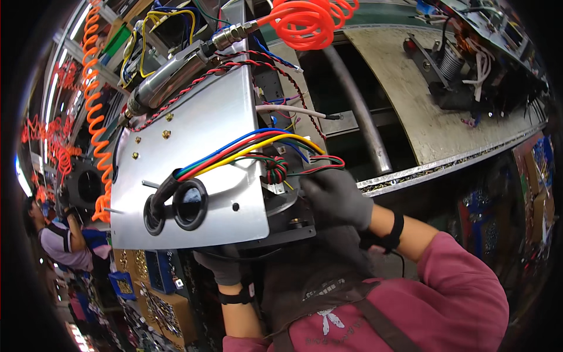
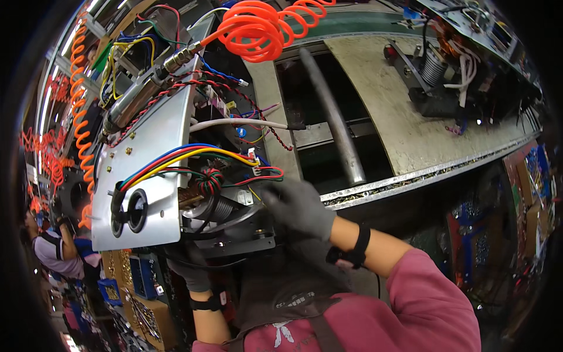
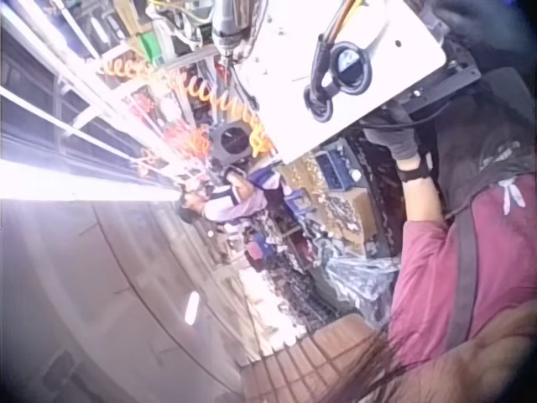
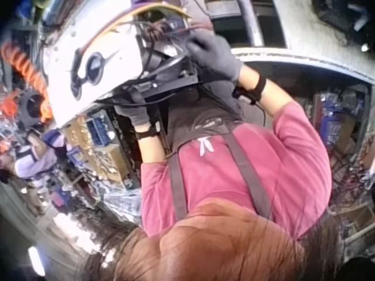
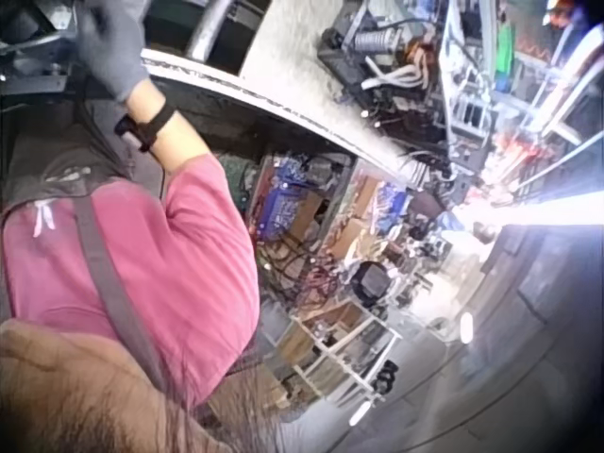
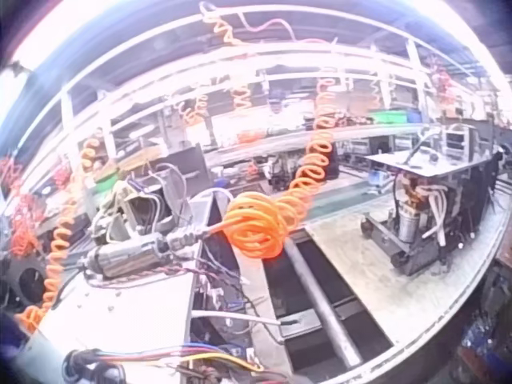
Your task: Assemble internal components and wiring into a metal electronic enclosure using a power screwdriver.
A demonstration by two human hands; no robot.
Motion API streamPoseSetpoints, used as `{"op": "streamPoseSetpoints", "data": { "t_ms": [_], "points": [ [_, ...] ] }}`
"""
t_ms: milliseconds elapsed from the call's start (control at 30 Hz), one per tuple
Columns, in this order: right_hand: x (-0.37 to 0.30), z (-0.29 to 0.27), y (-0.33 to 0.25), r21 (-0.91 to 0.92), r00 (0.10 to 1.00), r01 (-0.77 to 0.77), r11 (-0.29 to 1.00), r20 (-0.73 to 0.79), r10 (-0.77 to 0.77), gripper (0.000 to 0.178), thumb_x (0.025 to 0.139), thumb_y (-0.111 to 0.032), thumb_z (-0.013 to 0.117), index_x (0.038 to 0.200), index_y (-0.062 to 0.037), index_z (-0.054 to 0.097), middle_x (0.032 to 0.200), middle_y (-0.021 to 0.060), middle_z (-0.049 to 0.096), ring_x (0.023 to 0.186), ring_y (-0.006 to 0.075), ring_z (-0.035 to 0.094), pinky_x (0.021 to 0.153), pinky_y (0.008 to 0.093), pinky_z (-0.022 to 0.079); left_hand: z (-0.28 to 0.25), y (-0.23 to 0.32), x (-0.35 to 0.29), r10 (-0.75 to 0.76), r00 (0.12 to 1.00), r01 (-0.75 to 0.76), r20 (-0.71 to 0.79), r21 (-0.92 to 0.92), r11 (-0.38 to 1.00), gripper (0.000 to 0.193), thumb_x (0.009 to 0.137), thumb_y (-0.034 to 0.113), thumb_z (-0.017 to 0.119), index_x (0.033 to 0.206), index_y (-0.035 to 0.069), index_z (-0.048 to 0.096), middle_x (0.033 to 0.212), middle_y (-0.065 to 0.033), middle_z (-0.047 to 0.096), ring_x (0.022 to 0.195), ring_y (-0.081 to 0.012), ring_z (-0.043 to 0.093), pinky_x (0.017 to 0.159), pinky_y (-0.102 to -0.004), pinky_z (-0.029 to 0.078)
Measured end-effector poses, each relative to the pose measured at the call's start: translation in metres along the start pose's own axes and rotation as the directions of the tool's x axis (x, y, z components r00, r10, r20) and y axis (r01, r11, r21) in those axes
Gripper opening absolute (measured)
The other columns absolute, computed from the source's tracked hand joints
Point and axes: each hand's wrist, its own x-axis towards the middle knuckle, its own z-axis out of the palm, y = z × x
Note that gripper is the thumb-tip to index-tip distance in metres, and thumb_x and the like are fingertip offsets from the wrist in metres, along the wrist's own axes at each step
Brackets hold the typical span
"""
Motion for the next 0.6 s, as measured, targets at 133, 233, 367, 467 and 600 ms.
{"op": "streamPoseSetpoints", "data": {
  "t_ms": [133, 233, 367, 467, 600],
  "points": [
    [0.053, 0.017, 0.025, -0.418, 0.947, 0.319, 0.851, 0.093, -0.308, 0.022, 0.087, -0.027, 0.055, 0.1, -0.0101, 0.062, 0.084, 0.0148, 0.065, 0.073, 0.0342, 0.063, 0.065, 0.0421, 0.05, -0.003, -0.015, -0.001, -0.089, 0.995, 0.094, 0.043, -0.126, 0.988, 0.046, 0.079, 0.029, 0.068, 0.108, -0.004, 0.054, 0.101, -0.0191, 0.063, 0.092, -0.0348, 0.062, 0.079, -0.04, 0.047],
    [0.075, 0.046, 0.044, -0.371, 0.941, 0.337, 0.865, 0.151, -0.301, 0.019, 0.085, -0.023, 0.053, 0.093, -0.01, 0.065, 0.084, 0.015, 0.065, 0.075, 0.0348, 0.063, 0.063, 0.0442, 0.051, -0.01, -0.016, 0.0, -0.053, 0.994, 0.061, 0.092, -0.086, 0.994, 0.05, 0.076, 0.027, 0.071, 0.112, -0.003, 0.054, 0.105, -0.0174, 0.062, 0.094, -0.0342, 0.062, 0.081, -0.0395, 0.047],
    [0.083, 0.071, 0.063, -0.341, 0.952, 0.303, 0.89, 0.157, -0.263, 0.017, 0.082, -0.017, 0.053, 0.087, -0.0073, 0.066, 0.082, 0.0163, 0.065, 0.076, 0.0354, 0.063, 0.063, 0.0443, 0.051, -0.023, -0.009, 0.01, -0.21, 0.932, 0.24, 0.296, -0.068, 0.968, 0.049, 0.072, 0.023, 0.075, 0.111, -0.001, 0.057, 0.102, -0.0157, 0.064, 0.093, -0.0322, 0.063, 0.083, -0.0384, 0.048],
    [0.084, 0.066, 0.062, -0.376, 0.963, 0.268, 0.887, 0.136, -0.233, 0.016, 0.081, -0.014, 0.052, 0.084, -0.0052, 0.066, 0.081, 0.0175, 0.065, 0.078, 0.0363, 0.063, 0.066, 0.0434, 0.051, -0.029, -0.007, 0.022, -0.251, 0.891, 0.295, 0.378, -0.061, 0.954, 0.046, 0.07, 0.018, 0.077, 0.109, 0.0, 0.059, 0.1, -0.0146, 0.065, 0.092, -0.0307, 0.064, 0.084, -0.0378, 0.048],
    [0.071, 0.033, 0.04, -0.18, 0.992, 0.108, 0.978, 0.091, -0.093, 0.018, 0.081, -0.019, 0.06, 0.09, -0.0048, 0.065, 0.085, 0.0171, 0.065, 0.081, 0.0365, 0.063, 0.068, 0.0425, 0.05, -0.04, -0.02, 0.042, -0.183, 0.835, 0.178, 0.518, 0.06, 0.982, 0.047, 0.07, 0.012, 0.077, 0.11, 0.001, 0.057, 0.103, -0.0143, 0.064, 0.093, -0.0287, 0.063, 0.084, -0.038, 0.049]
  ]
}}
